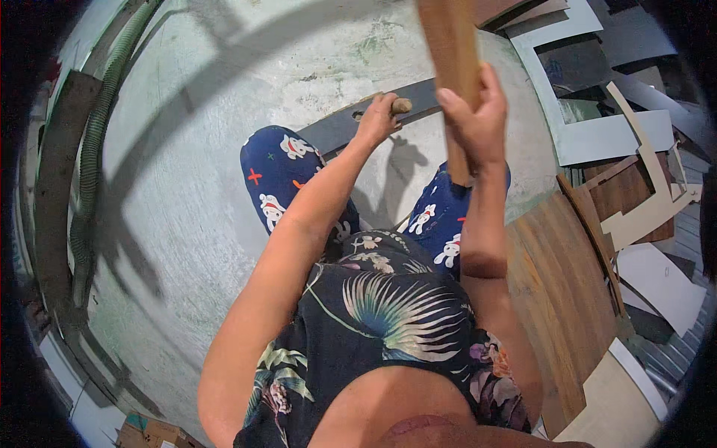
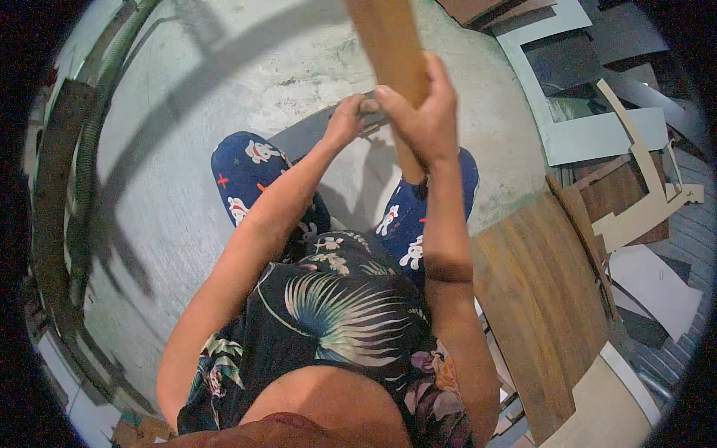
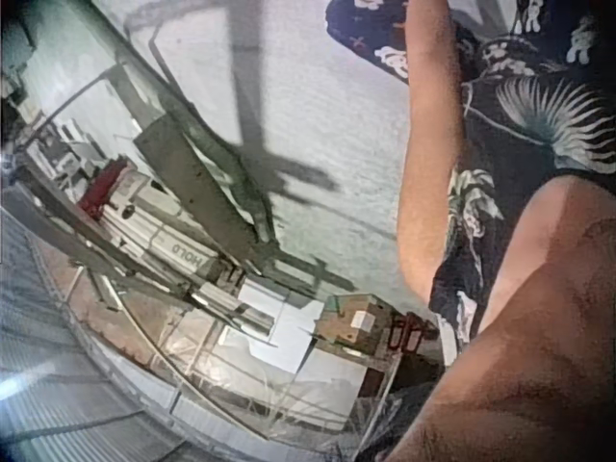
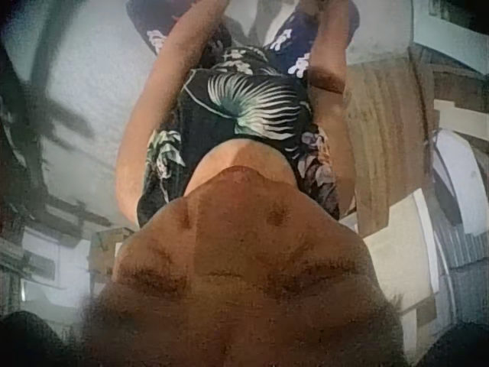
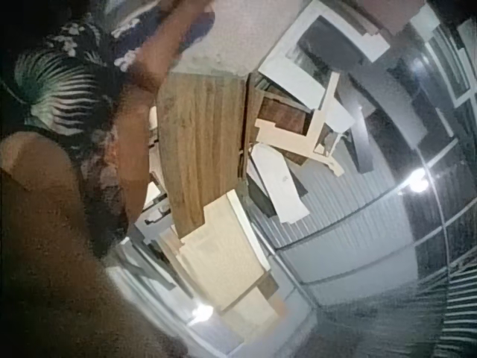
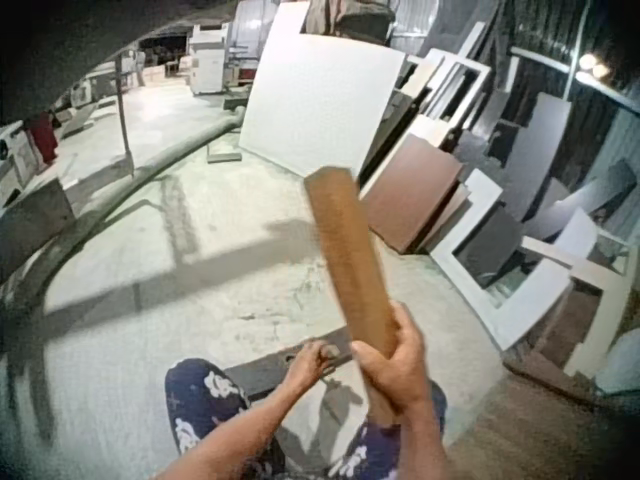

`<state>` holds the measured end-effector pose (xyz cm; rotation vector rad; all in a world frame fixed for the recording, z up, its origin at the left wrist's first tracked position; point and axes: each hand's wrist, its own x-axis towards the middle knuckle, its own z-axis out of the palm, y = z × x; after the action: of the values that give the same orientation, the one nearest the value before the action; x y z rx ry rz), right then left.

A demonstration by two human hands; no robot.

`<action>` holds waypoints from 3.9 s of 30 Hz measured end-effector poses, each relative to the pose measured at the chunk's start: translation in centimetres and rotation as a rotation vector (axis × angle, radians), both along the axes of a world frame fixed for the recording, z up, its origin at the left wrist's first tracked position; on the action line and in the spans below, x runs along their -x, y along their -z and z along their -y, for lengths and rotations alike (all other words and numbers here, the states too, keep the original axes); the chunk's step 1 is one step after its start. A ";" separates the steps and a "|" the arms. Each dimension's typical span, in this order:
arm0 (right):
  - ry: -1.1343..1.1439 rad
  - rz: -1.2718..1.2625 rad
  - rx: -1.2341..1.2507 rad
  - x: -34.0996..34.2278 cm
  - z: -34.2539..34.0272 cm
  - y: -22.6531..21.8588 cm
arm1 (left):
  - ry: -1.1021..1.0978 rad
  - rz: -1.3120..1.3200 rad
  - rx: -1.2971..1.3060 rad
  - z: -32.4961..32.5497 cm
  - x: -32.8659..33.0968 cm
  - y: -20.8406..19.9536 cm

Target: Marking and aligning wooden pieces for assembly in a manufacturing environment.

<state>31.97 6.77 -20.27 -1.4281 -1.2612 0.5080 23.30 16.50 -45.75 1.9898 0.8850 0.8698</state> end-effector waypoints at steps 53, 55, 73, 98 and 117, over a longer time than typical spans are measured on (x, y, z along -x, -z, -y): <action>-0.109 -0.615 0.316 -1.0 1.6 6.0 | -0.307 -0.105 -0.084 1.8 -0.7 -1.6; -0.111 -0.602 0.354 -1.4 1.5 7.1 | -0.329 -0.121 -0.115 1.8 -0.9 -1.6; -0.042 -0.466 0.419 -2.7 2.9 8.7 | -0.340 -0.111 -0.161 2.4 -2.3 -1.1; 0.039 -0.300 0.396 -2.7 6.0 10.5 | -0.273 -0.040 0.002 2.9 -3.5 -0.9; 0.072 0.039 0.378 -2.2 6.5 12.1 | -0.314 0.080 0.016 2.7 -4.2 0.0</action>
<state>34.15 0.24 -32.33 -1.7991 -1.1798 0.6986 27.46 13.81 -45.72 1.8157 1.1726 1.1048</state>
